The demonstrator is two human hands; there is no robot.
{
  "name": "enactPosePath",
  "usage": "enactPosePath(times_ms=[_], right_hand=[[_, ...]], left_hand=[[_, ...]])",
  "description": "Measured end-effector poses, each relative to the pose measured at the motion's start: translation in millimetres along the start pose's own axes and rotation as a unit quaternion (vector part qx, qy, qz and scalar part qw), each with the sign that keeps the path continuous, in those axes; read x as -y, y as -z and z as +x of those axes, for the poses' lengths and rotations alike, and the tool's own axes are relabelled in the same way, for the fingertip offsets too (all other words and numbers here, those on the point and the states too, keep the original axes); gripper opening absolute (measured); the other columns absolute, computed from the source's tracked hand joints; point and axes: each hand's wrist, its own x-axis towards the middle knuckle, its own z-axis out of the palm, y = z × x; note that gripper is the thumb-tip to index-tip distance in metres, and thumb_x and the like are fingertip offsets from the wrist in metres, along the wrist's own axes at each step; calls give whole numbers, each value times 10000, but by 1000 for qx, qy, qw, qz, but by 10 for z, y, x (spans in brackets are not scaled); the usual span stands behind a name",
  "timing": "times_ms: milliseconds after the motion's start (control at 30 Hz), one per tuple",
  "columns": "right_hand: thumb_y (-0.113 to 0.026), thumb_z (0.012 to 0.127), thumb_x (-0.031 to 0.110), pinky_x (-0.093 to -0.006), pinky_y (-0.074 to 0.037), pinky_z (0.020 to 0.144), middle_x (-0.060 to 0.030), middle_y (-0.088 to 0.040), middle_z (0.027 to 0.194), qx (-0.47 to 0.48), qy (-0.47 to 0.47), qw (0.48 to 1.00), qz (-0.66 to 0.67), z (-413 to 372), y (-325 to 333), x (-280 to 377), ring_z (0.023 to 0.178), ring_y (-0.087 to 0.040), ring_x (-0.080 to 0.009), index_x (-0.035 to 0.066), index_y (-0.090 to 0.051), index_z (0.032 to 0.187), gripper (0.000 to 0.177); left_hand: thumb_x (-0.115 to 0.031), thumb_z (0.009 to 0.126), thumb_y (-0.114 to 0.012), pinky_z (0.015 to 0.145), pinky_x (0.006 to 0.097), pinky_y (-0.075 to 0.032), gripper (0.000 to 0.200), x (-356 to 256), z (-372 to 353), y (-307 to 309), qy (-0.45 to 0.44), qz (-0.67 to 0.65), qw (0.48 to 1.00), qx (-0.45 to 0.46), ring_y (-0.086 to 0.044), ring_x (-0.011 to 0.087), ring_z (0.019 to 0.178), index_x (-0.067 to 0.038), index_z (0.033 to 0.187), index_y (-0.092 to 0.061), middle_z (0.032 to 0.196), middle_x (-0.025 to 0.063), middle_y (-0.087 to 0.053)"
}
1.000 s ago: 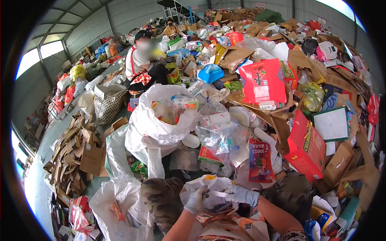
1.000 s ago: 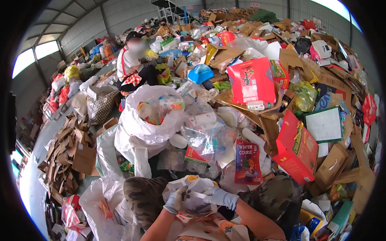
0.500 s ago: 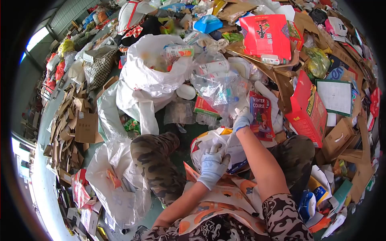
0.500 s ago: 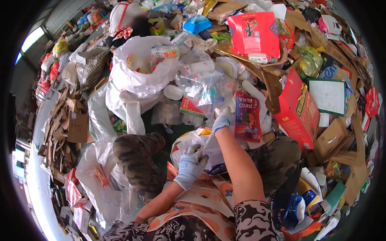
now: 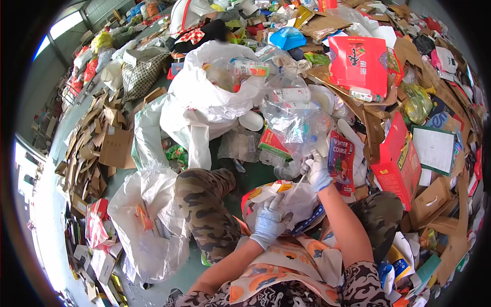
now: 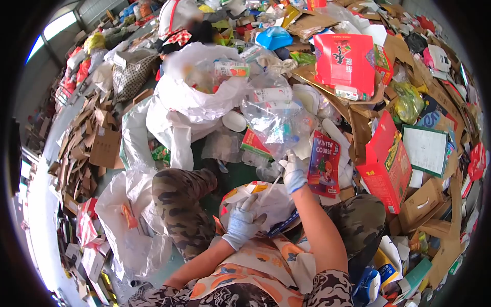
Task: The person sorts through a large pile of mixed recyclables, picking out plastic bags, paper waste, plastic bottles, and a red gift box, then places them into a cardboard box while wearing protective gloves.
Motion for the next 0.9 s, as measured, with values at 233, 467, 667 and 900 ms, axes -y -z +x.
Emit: enactPosePath(times_ms=[233,467,667,900], right_hand=[[-581,864,356,-303,-474,587,-95,-613,703,327,104,608,-716,-883,-2004,68,643,-620,-177,21,-645,809,346],[-433,855,485,-429,-471,767,-169,-648,850,293,40,429,-854,-527,-2328,-865,827,-620,-341,63,-664,821,482],[-456,833,377,-434,-497,732,-149,-660,870,259,34,381,-887,-613,-2391,-1236,812,-642,-313,81,-677,838,369],[-518,795,267,-394,-504,739,-127,-668,923,277,-7,301,-913,-577,-2284,-1367,856,-652,-274,92,-692,906,270]], left_hand=[[-145,816,-636,757,264,-465,215,243,-155,-616,389,-530,741,-137,-570,147,882,3,951,-558,1079,87,-599],[-250,869,-550,786,302,-470,359,401,-225,-996,439,-485,751,-88,-580,194,930,-77,1183,-529,1041,54,-603],[-233,872,-532,752,303,-479,309,336,-191,-941,466,-599,651,-33,-588,196,896,-72,1136,-537,1014,64,-601],[-213,875,-510,713,304,-489,255,273,-188,-921,474,-642,602,-18,-598,198,857,-66,1080,-546,983,76,-598]])
